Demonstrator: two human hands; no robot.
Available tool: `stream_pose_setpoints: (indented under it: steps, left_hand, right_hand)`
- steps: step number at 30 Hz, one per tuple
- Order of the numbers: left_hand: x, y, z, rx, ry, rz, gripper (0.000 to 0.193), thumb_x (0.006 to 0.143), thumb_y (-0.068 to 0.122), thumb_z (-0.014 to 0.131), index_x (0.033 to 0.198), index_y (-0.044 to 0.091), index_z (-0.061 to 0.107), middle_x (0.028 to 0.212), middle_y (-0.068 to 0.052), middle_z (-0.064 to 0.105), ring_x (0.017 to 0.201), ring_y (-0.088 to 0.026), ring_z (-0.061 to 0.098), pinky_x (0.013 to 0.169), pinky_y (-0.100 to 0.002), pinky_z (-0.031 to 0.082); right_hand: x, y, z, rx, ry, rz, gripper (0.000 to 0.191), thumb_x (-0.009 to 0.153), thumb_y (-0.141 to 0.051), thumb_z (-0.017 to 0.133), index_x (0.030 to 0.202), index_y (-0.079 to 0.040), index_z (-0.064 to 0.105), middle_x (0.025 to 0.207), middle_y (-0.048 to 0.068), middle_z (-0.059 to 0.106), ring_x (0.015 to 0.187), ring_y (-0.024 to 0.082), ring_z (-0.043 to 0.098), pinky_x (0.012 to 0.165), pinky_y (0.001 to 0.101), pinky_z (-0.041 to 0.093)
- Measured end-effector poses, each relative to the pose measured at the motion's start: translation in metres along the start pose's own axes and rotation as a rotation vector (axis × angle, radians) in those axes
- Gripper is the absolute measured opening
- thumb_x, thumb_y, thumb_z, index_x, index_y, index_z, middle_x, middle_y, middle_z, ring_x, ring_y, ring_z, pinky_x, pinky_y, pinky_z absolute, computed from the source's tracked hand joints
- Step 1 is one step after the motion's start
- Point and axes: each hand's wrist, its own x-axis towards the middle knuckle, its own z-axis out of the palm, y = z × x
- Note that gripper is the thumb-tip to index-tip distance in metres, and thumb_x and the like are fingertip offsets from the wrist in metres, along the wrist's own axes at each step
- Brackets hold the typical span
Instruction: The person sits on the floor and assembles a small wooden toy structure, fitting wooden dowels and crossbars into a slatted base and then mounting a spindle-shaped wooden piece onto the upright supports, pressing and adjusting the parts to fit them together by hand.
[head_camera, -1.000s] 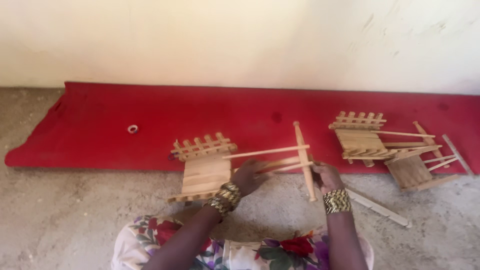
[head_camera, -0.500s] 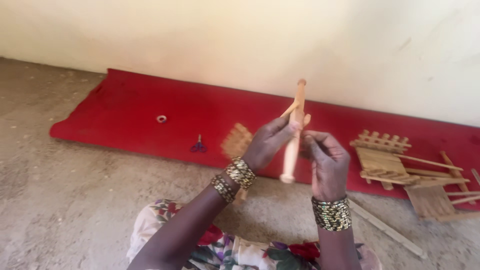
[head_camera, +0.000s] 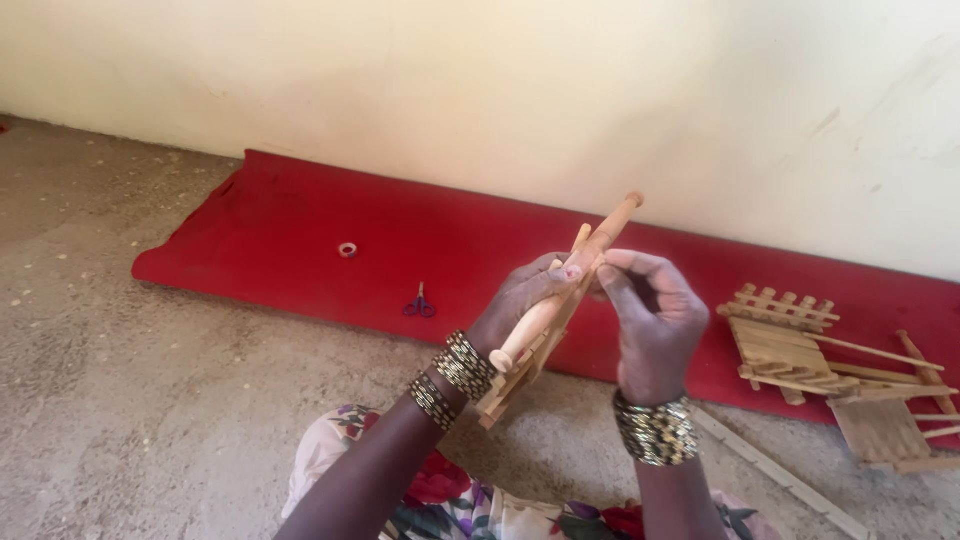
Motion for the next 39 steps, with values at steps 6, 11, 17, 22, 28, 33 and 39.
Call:
stream_pose_setpoints:
  steps: [6, 11, 17, 22, 28, 33, 39]
  left_hand:
    - [0.0, 0.007, -0.016, -0.08, 0.007, 0.061, 0.04, 0.094, 0.041, 0.062, 0.111, 0.005, 0.06, 0.094, -0.005, 0.059, 0.081, -0.014, 0.062, 0.068, -0.029, 0.056]
    - [-0.013, 0.016, -0.026, 0.011, 0.008, 0.156, 0.053, 0.097, 0.04, 0.057, 0.129, -0.002, 0.063, 0.105, -0.009, 0.062, 0.093, -0.016, 0.062, 0.075, -0.03, 0.055]
    - [-0.019, 0.022, -0.019, -0.012, -0.033, 0.166, 0.063, 0.097, 0.039, 0.054, 0.142, -0.005, 0.056, 0.129, -0.017, 0.063, 0.117, -0.022, 0.061, 0.1, -0.035, 0.05]
    - [-0.021, 0.015, -0.022, -0.012, -0.026, 0.124, 0.067, 0.095, 0.044, 0.055, 0.143, -0.003, 0.055, 0.141, -0.018, 0.06, 0.13, -0.023, 0.057, 0.109, -0.036, 0.045]
    - [0.003, 0.001, -0.026, 0.144, -0.014, 0.218, 0.072, 0.094, 0.047, 0.054, 0.143, -0.006, 0.055, 0.141, -0.023, 0.064, 0.133, -0.03, 0.058, 0.114, -0.04, 0.042]
    - [-0.001, 0.007, -0.02, 0.046, -0.013, 0.17, 0.069, 0.094, 0.043, 0.054, 0.142, -0.007, 0.054, 0.145, -0.02, 0.061, 0.138, -0.029, 0.053, 0.118, -0.037, 0.036]
    - [0.0, 0.014, -0.017, 0.017, -0.072, 0.193, 0.066, 0.099, 0.04, 0.054, 0.142, -0.01, 0.055, 0.143, -0.024, 0.061, 0.134, -0.029, 0.057, 0.119, -0.036, 0.036]
  right_hand:
    - [-0.012, 0.055, 0.024, 0.112, 0.06, 0.102, 0.009, 0.097, 0.004, 0.067, 0.105, 0.003, 0.071, 0.096, 0.008, 0.074, 0.084, 0.011, 0.069, 0.078, 0.0265, 0.059]
    - [-0.046, 0.094, 0.042, 0.3, 0.128, 0.406, 0.013, 0.094, -0.004, 0.068, 0.105, 0.002, 0.072, 0.093, 0.006, 0.074, 0.08, 0.013, 0.069, 0.074, 0.0291, 0.059]
    - [-0.047, 0.08, 0.049, 0.351, 0.138, 0.284, 0.012, 0.098, -0.006, 0.07, 0.106, 0.003, 0.071, 0.096, 0.007, 0.074, 0.086, 0.012, 0.068, 0.081, 0.0271, 0.057]
    - [-0.067, 0.102, 0.041, 0.38, 0.15, 0.365, 0.009, 0.099, -0.006, 0.069, 0.105, -0.001, 0.07, 0.096, 0.003, 0.073, 0.085, 0.009, 0.066, 0.078, 0.0256, 0.056]
    - [-0.111, 0.15, 0.037, 0.466, 0.222, 0.569, 0.007, 0.097, -0.005, 0.069, 0.103, -0.002, 0.071, 0.093, 0.002, 0.072, 0.082, 0.008, 0.064, 0.073, 0.0234, 0.052]
    - [-0.083, 0.118, 0.044, 0.35, 0.158, 0.311, 0.006, 0.096, -0.008, 0.068, 0.101, -0.004, 0.068, 0.104, 0.003, 0.07, 0.084, 0.007, 0.065, 0.072, 0.0224, 0.054]
    - [-0.04, 0.077, 0.059, 0.072, 0.123, -0.072, 0.006, 0.102, -0.003, 0.064, 0.107, -0.003, 0.062, 0.121, 0.01, 0.064, 0.108, 0.015, 0.065, 0.094, 0.0285, 0.056]
